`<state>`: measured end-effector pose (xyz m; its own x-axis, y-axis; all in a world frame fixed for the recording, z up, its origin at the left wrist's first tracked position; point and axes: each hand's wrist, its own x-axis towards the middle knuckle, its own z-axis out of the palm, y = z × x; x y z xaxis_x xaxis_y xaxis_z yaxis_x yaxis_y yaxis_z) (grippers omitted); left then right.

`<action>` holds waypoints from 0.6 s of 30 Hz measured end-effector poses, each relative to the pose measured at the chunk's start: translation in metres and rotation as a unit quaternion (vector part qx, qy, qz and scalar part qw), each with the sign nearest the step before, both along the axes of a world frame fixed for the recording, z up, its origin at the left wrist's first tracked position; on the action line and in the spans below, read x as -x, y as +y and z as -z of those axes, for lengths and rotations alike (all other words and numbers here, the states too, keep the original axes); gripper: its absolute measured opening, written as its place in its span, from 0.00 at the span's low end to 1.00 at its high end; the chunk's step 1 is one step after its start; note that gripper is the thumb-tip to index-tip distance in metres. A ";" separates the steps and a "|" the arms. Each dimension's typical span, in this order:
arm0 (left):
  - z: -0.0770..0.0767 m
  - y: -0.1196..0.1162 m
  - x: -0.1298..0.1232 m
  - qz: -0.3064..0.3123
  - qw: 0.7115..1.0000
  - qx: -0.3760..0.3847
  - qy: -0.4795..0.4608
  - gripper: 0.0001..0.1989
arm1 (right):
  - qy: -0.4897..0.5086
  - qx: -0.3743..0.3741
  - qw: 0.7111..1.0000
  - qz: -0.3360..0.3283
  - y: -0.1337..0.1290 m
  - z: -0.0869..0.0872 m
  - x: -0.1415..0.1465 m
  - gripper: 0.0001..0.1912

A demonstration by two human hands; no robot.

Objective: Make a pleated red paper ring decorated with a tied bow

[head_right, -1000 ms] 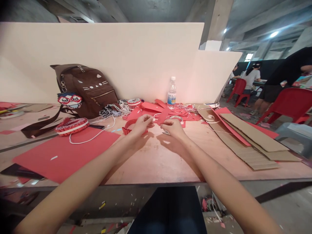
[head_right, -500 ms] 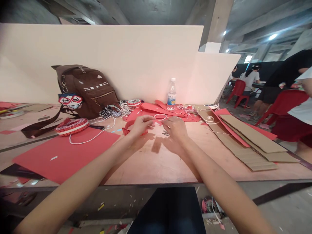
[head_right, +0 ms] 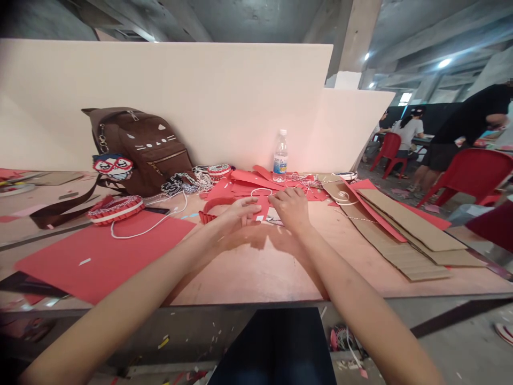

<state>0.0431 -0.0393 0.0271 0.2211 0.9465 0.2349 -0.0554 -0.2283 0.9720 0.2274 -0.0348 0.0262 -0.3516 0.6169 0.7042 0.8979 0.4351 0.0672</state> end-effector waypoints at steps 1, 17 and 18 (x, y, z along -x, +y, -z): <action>0.000 0.000 0.001 0.015 1.000 0.017 -0.015 0.19 | 0.029 0.023 0.999 0.004 0.000 0.000 0.002 0.14; 0.008 0.028 0.005 -0.028 0.998 0.005 -0.054 0.17 | 0.466 0.419 0.744 -0.230 -0.013 0.015 0.039 0.15; 0.009 0.029 0.005 -0.032 0.998 0.001 -0.049 0.17 | 0.479 0.434 0.725 -0.239 -0.013 0.015 0.039 0.15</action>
